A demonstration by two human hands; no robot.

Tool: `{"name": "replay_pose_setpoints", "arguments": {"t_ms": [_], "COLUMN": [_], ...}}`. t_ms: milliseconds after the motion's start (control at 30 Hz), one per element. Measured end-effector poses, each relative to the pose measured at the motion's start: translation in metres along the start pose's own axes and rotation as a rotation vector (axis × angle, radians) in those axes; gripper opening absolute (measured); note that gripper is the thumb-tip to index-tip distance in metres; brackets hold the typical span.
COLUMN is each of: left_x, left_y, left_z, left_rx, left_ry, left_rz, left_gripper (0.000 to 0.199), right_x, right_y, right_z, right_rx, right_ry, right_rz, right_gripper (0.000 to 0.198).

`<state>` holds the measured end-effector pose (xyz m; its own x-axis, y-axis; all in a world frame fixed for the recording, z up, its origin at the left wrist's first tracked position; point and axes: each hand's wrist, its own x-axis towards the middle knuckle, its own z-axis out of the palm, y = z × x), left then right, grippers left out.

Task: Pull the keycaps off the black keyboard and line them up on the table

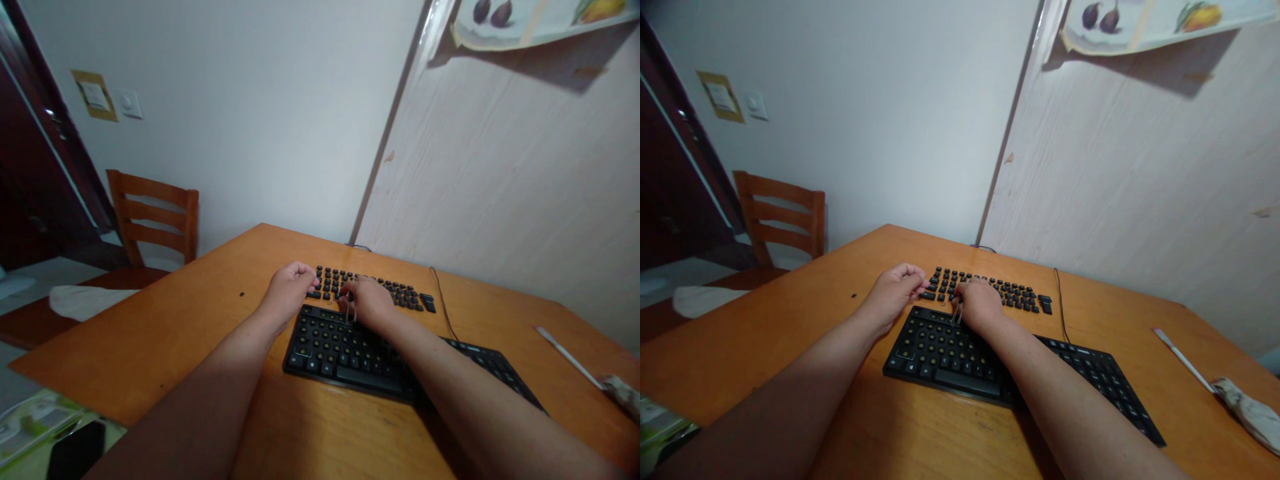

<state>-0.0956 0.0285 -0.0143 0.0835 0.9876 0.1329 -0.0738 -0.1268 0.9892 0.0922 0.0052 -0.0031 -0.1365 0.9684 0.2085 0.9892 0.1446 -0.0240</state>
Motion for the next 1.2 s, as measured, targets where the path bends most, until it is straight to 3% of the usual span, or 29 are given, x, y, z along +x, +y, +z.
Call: {"name": "replay_pose_setpoints", "arguments": {"t_ms": [700,1200], "left_x": [-0.0015,-0.0017], "left_y": [0.0005,-0.0014], "left_z": [0.0023,0.0028], "left_rx": [0.029,0.035], "left_ry": [-0.032,-0.042], "left_rz": [0.008,0.01], "left_gripper": [0.018,0.017], "right_x": [0.0036,0.0023], "right_y": [-0.0001,0.0009], "right_z": [0.0072,0.0085], "right_rx": [-0.048,-0.022], "right_ry": [-0.059,-0.027], "right_rz": [-0.02,-0.042], "right_gripper": [0.027,0.025]}}
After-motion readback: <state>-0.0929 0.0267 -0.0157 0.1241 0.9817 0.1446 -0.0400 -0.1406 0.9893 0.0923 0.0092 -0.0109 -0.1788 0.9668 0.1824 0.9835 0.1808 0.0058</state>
